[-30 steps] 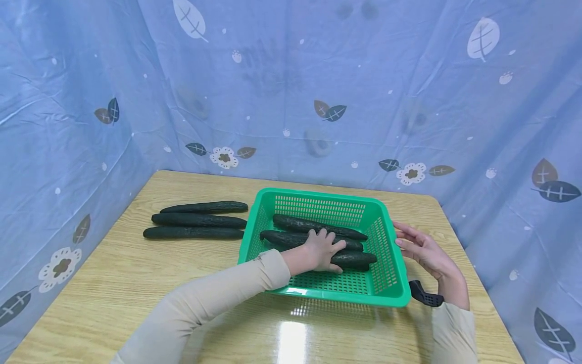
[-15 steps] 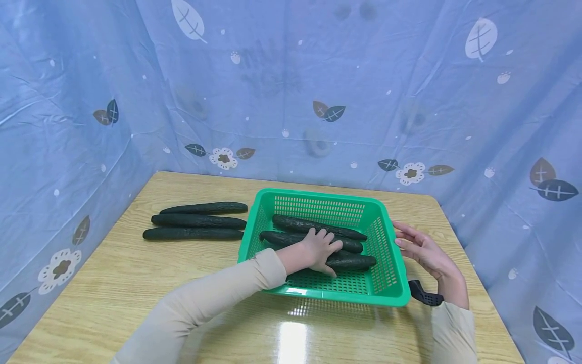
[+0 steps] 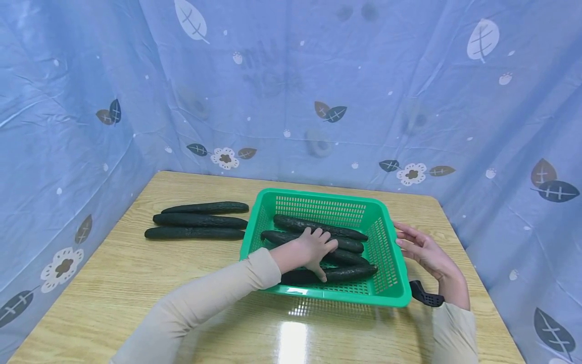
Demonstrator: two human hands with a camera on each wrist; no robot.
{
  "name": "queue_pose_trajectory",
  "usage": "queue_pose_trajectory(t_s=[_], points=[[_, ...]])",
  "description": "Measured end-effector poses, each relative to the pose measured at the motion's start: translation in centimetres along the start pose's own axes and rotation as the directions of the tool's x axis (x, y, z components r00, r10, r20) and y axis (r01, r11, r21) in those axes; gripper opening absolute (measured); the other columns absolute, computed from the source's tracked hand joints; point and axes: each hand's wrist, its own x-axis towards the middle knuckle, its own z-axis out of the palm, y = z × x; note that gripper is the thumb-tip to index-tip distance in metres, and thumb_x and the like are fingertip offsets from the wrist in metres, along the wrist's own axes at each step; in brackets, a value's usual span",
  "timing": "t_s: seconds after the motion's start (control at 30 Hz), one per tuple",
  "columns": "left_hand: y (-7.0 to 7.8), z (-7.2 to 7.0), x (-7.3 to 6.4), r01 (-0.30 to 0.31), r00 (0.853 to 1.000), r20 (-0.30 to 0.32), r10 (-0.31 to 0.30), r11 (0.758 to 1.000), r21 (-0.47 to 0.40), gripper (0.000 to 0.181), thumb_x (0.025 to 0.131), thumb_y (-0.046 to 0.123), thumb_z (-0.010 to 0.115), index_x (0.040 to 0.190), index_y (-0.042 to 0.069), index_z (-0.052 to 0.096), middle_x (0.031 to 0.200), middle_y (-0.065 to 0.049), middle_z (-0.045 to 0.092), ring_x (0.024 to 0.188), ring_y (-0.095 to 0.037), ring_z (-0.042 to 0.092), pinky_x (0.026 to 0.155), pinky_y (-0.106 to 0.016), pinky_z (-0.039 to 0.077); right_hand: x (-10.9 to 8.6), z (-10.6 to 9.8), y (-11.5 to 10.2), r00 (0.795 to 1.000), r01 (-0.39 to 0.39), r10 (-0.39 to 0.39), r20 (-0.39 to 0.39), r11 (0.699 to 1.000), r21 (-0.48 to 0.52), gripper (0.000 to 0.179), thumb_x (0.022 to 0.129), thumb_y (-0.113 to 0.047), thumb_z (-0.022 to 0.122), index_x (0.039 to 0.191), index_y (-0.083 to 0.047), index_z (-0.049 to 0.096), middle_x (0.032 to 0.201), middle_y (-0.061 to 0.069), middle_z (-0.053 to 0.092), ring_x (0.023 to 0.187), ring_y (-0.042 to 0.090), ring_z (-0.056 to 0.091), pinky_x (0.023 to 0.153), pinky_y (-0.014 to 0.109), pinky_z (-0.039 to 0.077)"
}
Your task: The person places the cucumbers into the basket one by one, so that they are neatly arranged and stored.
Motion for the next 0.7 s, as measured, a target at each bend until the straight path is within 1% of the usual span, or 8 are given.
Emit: queue_pose_trajectory(t_s=[0.07,0.17,0.3,0.4,0.47,0.57,0.7], points=[[-0.3,0.0,-0.2,0.002,1.0,-0.006,-0.002,1.0,0.005,0.081,0.07,0.075,0.056,0.133,0.034,0.026,0.132,0.007,0.034,0.115,-0.013,0.036,0.098,-0.033,0.034,0.0,0.0,0.0,1.0,0.002,-0.002,0.004,1.0,0.004,0.054,0.1,-0.005,0.035,0.148,-0.002,0.011,0.129,-0.018,0.045,0.112,-0.006,0.051,0.086,0.015,0.046],[-0.9,0.0,-0.6,0.007,1.0,-0.022,-0.007,1.0,-0.004,0.073,0.072,0.072,0.056,0.128,0.034,0.031,0.13,0.007,0.035,0.114,-0.013,0.036,0.1,-0.034,0.034,0.0,0.0,0.1,1.0,-0.003,0.003,-0.003,1.0,-0.006,0.054,0.1,-0.005,0.036,0.148,-0.002,0.011,0.129,-0.018,0.043,0.112,-0.007,0.05,0.086,0.015,0.046],[-1.7,-0.2,-1.5,-0.002,0.998,-0.061,-0.002,0.998,-0.066,0.058,0.077,0.067,0.056,0.119,0.031,0.038,0.128,0.005,0.038,0.113,-0.014,0.038,0.098,-0.035,0.036,-0.1,-0.1,0.1,1.0,-0.011,0.01,-0.016,1.0,-0.029,0.054,0.1,-0.006,0.036,0.148,-0.002,0.012,0.128,-0.019,0.042,0.112,-0.009,0.049,0.085,0.015,0.046],[-2.3,-0.5,-2.3,-0.001,0.996,-0.087,-0.007,0.995,-0.096,0.053,0.08,0.065,0.054,0.117,0.03,0.04,0.126,0.004,0.039,0.113,-0.015,0.038,0.095,-0.036,0.037,-0.1,-0.1,0.1,1.0,-0.006,0.005,-0.016,1.0,-0.029,0.053,0.1,-0.005,0.036,0.148,-0.001,0.012,0.128,-0.018,0.043,0.112,-0.008,0.049,0.086,0.015,0.046],[-2.7,-0.6,-2.7,0.001,0.995,-0.102,-0.014,0.993,-0.121,0.052,0.081,0.064,0.054,0.117,0.03,0.041,0.126,0.003,0.04,0.115,-0.016,0.038,0.095,-0.037,0.037,-0.1,0.0,0.1,1.0,-0.004,0.003,-0.016,0.999,-0.032,0.053,0.1,-0.005,0.036,0.148,-0.001,0.013,0.128,-0.019,0.042,0.112,-0.008,0.049,0.086,0.015,0.046],[-3.4,-0.7,-3.4,0.002,0.992,-0.125,-0.024,0.985,-0.174,0.051,0.083,0.062,0.053,0.119,0.029,0.041,0.127,0.002,0.04,0.118,-0.019,0.038,0.098,-0.04,0.036,-0.1,0.0,0.1,1.0,-0.006,0.006,-0.02,0.999,-0.039,0.053,0.1,-0.005,0.037,0.148,-0.002,0.014,0.128,-0.019,0.042,0.112,-0.009,0.049,0.085,0.015,0.046],[-4.4,-0.5,-4.2,-0.005,0.987,-0.155,-0.038,0.963,-0.269,0.05,0.084,0.057,0.055,0.121,0.026,0.042,0.126,0.0,0.041,0.118,-0.022,0.038,0.101,-0.044,0.034,-0.2,0.1,0.0,0.999,-0.012,0.011,-0.03,0.999,-0.048,0.053,0.1,-0.006,0.037,0.148,-0.002,0.015,0.127,-0.02,0.041,0.112,-0.01,0.048,0.084,0.015,0.046]])
